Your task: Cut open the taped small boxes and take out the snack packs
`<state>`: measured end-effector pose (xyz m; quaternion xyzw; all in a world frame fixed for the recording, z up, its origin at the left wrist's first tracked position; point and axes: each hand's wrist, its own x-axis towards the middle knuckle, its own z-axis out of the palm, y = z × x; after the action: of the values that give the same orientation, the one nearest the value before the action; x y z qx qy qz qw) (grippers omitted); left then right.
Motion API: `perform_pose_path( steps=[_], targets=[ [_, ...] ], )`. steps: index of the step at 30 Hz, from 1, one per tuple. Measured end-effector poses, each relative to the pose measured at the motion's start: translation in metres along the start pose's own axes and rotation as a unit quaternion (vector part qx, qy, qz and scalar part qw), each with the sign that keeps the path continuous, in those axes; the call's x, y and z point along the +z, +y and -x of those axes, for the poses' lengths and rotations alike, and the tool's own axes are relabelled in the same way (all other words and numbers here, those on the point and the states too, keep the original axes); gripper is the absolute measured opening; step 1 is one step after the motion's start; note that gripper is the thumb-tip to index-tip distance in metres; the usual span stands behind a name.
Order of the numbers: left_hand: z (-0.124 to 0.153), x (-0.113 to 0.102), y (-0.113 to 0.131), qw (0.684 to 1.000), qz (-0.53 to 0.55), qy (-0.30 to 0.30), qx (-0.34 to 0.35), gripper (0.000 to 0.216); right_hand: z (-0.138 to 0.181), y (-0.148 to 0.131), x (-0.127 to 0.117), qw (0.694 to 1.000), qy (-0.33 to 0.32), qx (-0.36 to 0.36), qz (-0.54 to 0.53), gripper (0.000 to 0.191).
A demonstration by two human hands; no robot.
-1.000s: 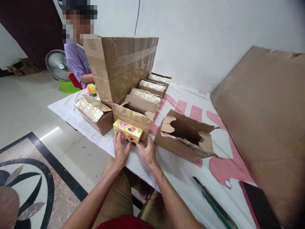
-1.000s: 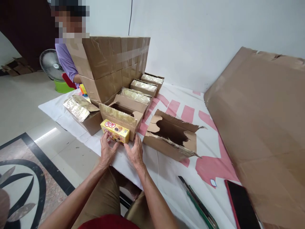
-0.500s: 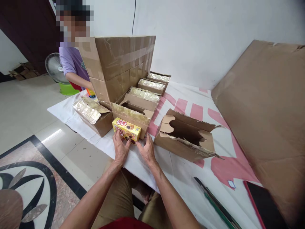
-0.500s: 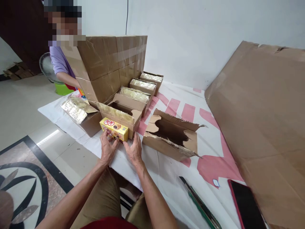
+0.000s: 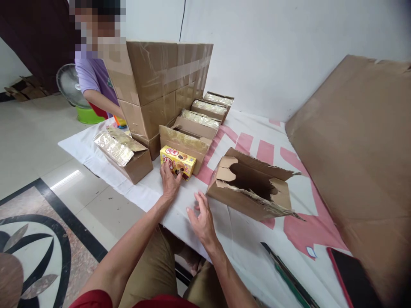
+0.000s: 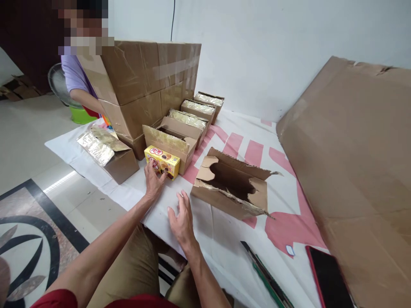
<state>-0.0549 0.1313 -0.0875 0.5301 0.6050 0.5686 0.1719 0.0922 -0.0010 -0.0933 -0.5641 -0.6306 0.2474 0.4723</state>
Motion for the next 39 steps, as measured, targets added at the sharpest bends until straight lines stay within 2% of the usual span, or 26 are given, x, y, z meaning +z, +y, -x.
perform_pose_path(
  steps=[6, 10, 12, 15, 19, 22, 24, 26, 28, 29, 31, 34, 36, 39],
  targets=[
    [-0.024, 0.03, 0.007, 1.0, 0.004, -0.003, -0.013, 0.077, 0.053, -0.014, -0.056, 1.0, -0.011, 0.014, 0.003, 0.04],
    [-0.04, 0.048, 0.014, 0.999, 0.017, -0.008, -0.033, 0.078, 0.084, -0.019, -0.091, 0.997, -0.014, 0.076, 0.003, 0.04],
    [-0.046, 0.053, 0.017, 0.999, 0.018, -0.011, -0.043, 0.079, 0.096, -0.021, -0.108, 0.995, -0.01, 0.103, 0.004, 0.037],
    [-0.049, 0.053, 0.022, 0.998, 0.022, -0.031, -0.052, 0.082, 0.109, -0.02, -0.139, 0.993, 0.032, 0.116, 0.02, 0.027],
    [-0.023, 0.031, 0.033, 0.998, 0.023, -0.058, -0.032, 0.083, 0.111, -0.016, -0.189, 0.981, 0.12, 0.132, 0.073, 0.025],
    [0.014, 0.009, 0.047, 0.988, 0.059, -0.143, 0.021, 0.079, 0.09, -0.01, -0.222, 0.965, 0.186, 0.147, 0.117, 0.037],
    [0.035, 0.001, 0.061, 0.971, 0.107, -0.211, 0.038, 0.08, 0.062, -0.002, -0.236, 0.961, 0.2, 0.155, 0.112, 0.057],
    [0.045, 0.003, 0.08, 0.954, 0.152, -0.257, 0.019, 0.086, 0.027, 0.008, -0.243, 0.967, 0.19, 0.158, 0.065, 0.086],
    [0.044, 0.012, 0.102, 0.935, 0.194, -0.296, -0.02, 0.095, -0.009, 0.016, -0.242, 0.972, 0.168, 0.166, -0.01, 0.107],
    [0.042, 0.019, 0.112, 0.923, 0.217, -0.316, -0.041, 0.097, -0.023, 0.018, -0.241, 0.973, 0.154, 0.168, -0.046, 0.111],
    [0.038, 0.028, 0.13, 0.896, 0.267, -0.347, -0.073, 0.096, -0.039, 0.017, -0.236, 0.974, 0.13, 0.159, -0.094, 0.108],
    [0.051, 0.021, 0.141, 0.883, 0.316, -0.339, -0.076, 0.09, -0.023, 0.006, -0.229, 0.979, 0.146, 0.114, -0.083, 0.091],
    [0.071, -0.004, 0.137, 0.895, 0.321, -0.307, -0.047, 0.088, 0.01, -0.004, -0.223, 0.98, 0.179, 0.075, -0.042, 0.086],
    [0.1, -0.054, 0.128, 0.906, 0.32, -0.277, -0.001, 0.08, 0.06, -0.02, -0.213, 0.982, 0.185, 0.018, -0.023, 0.093]
  ],
)
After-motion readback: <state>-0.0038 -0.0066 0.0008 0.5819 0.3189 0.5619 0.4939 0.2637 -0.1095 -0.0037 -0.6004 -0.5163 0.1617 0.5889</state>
